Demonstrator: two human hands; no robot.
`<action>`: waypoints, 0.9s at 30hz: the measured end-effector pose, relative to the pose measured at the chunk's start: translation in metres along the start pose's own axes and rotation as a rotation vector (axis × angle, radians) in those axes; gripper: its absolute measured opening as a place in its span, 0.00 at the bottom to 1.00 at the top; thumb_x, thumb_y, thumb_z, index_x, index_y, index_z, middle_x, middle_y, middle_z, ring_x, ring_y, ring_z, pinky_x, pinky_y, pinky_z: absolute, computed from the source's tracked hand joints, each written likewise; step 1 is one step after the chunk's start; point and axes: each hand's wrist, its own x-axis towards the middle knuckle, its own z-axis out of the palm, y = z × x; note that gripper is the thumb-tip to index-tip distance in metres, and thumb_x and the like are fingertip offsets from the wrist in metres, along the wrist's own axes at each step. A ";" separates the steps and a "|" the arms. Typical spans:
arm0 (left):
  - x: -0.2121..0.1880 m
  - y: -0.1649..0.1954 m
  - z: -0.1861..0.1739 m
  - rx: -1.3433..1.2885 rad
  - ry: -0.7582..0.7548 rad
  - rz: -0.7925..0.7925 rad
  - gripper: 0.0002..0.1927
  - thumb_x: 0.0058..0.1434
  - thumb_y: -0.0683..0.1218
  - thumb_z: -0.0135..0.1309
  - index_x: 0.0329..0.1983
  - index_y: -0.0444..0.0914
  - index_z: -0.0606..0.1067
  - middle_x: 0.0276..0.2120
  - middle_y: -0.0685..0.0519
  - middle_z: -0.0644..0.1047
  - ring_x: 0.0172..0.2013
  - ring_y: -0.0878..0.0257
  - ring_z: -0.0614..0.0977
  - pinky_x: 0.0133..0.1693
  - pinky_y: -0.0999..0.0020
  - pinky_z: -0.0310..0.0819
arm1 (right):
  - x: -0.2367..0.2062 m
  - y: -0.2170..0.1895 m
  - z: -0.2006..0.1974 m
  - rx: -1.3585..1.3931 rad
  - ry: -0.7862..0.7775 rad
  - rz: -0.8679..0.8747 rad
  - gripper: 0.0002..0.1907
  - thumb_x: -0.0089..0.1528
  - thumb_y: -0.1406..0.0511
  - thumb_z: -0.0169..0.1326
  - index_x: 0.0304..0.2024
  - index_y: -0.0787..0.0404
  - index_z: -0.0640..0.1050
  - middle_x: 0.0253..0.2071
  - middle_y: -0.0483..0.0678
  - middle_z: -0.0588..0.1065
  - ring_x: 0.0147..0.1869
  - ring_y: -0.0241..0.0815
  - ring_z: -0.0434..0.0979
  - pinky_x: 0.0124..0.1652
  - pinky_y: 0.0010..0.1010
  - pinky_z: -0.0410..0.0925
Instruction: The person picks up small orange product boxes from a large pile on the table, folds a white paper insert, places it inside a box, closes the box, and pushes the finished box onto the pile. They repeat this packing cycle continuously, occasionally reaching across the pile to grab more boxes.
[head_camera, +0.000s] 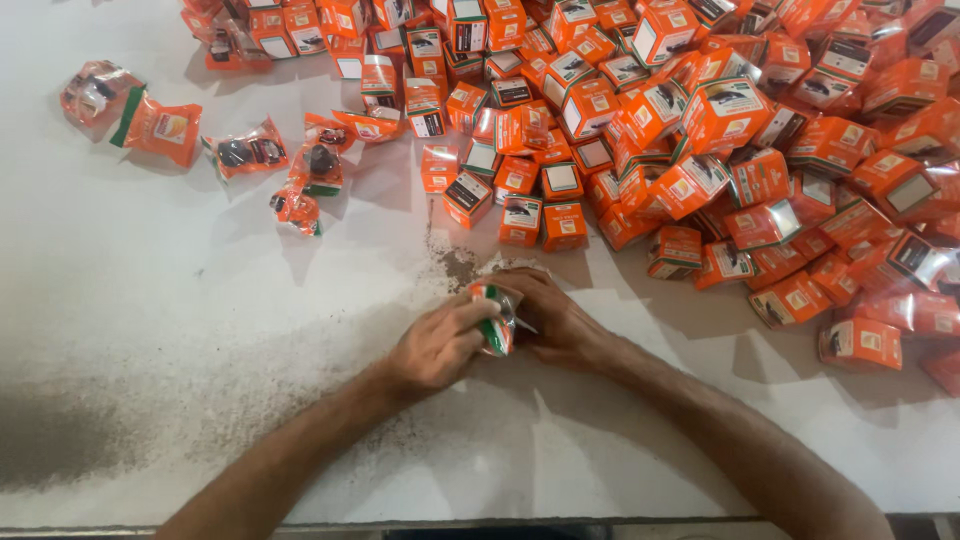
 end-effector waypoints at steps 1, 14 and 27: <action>0.003 0.001 0.001 0.010 0.021 -0.050 0.23 0.58 0.40 0.68 0.48 0.32 0.66 0.54 0.36 0.75 0.59 0.36 0.78 0.60 0.45 0.77 | 0.001 -0.001 0.001 -0.014 -0.017 -0.001 0.44 0.49 0.68 0.70 0.66 0.60 0.66 0.64 0.56 0.69 0.71 0.57 0.64 0.66 0.49 0.60; 0.006 0.009 0.003 0.002 0.198 -0.419 0.30 0.52 0.33 0.65 0.57 0.32 0.68 0.57 0.33 0.74 0.64 0.39 0.73 0.62 0.45 0.73 | -0.002 -0.012 0.005 -0.014 0.172 0.116 0.44 0.53 0.72 0.67 0.68 0.63 0.62 0.60 0.58 0.72 0.64 0.62 0.73 0.59 0.42 0.68; 0.026 0.013 0.006 0.295 -0.061 -0.538 0.09 0.60 0.43 0.60 0.43 0.36 0.79 0.61 0.31 0.64 0.69 0.32 0.54 0.66 0.31 0.47 | 0.001 -0.018 0.007 -0.111 0.184 -0.031 0.41 0.51 0.72 0.67 0.65 0.63 0.64 0.64 0.61 0.67 0.67 0.65 0.68 0.62 0.48 0.65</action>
